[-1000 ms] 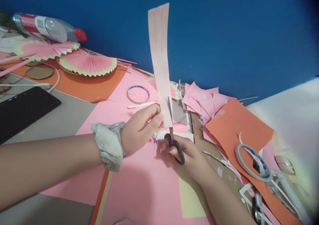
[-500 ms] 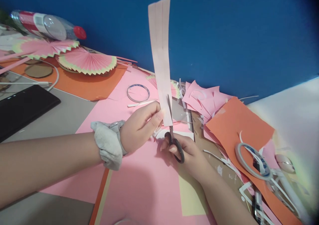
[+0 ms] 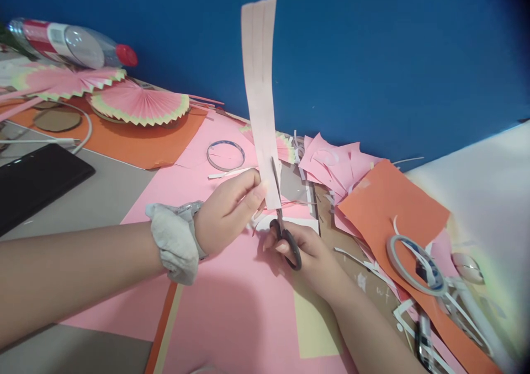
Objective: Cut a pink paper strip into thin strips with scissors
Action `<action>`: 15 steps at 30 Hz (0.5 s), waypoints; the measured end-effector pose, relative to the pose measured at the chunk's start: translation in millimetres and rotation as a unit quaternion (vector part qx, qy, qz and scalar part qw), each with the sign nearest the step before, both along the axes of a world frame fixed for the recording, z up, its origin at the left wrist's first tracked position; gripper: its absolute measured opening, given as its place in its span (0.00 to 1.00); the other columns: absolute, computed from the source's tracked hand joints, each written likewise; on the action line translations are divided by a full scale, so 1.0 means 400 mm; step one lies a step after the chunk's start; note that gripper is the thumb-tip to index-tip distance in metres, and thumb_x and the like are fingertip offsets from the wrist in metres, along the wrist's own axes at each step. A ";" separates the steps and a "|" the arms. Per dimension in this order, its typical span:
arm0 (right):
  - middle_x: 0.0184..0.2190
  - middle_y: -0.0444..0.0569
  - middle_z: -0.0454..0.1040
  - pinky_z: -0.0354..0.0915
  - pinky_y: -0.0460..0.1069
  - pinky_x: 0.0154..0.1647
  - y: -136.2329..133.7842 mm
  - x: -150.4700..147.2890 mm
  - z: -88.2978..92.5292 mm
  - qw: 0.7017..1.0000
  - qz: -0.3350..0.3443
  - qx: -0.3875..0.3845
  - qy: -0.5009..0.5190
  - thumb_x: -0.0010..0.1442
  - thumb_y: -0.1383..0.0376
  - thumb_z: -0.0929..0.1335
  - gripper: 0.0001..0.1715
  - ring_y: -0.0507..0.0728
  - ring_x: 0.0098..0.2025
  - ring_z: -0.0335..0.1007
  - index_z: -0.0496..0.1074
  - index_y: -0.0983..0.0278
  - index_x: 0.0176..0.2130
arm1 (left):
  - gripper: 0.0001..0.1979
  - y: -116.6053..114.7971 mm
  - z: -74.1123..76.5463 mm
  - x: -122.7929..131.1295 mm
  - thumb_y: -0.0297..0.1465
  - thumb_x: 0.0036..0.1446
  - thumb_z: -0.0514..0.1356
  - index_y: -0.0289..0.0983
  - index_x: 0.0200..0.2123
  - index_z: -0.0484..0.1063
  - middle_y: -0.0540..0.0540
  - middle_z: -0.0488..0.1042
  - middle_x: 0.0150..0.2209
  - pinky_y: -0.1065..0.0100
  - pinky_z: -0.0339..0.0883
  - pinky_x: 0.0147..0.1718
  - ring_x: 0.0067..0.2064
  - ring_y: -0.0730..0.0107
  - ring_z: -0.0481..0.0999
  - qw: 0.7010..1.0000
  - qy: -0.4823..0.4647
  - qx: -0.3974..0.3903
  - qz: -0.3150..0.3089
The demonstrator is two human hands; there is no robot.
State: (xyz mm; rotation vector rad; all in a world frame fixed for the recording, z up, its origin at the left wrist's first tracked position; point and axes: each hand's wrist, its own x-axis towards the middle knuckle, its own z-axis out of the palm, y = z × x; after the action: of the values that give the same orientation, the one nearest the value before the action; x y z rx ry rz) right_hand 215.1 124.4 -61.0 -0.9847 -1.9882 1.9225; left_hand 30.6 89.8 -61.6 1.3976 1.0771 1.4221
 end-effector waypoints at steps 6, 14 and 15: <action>0.19 0.43 0.67 0.55 0.46 0.23 -0.002 0.002 -0.003 1.000 -0.012 -0.011 0.004 0.59 0.49 0.66 0.21 0.51 0.20 0.59 0.68 0.66 0.32 | 0.14 -0.001 -0.002 0.001 0.39 0.64 0.47 0.37 0.30 0.59 0.54 0.61 0.21 0.72 0.56 0.18 0.20 0.79 0.62 1.000 -0.012 -0.008 -0.007; 0.18 0.43 0.66 0.55 0.46 0.23 -0.001 -0.001 0.001 1.000 -0.013 -0.012 0.007 0.58 0.48 0.66 0.23 0.50 0.20 0.59 0.68 0.66 0.31 | 0.13 -0.001 -0.006 -0.003 0.39 0.64 0.47 0.38 0.30 0.59 0.53 0.61 0.22 0.71 0.57 0.20 0.21 0.77 0.63 1.000 -0.007 -0.015 -0.004; 0.19 0.43 0.66 0.55 0.46 0.23 -0.001 -0.001 0.001 1.000 -0.008 -0.011 0.007 0.58 0.47 0.66 0.23 0.51 0.20 0.59 0.68 0.66 0.31 | 0.13 -0.001 -0.006 -0.003 0.39 0.64 0.47 0.38 0.30 0.59 0.53 0.61 0.22 0.71 0.57 0.20 0.21 0.78 0.64 1.000 -0.005 -0.013 -0.004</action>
State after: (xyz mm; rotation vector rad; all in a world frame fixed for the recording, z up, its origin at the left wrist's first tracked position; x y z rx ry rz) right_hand 214.5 124.0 -60.6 -0.9877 -1.9500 1.9409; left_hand 29.4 89.3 -63.9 1.3733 1.0798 1.4032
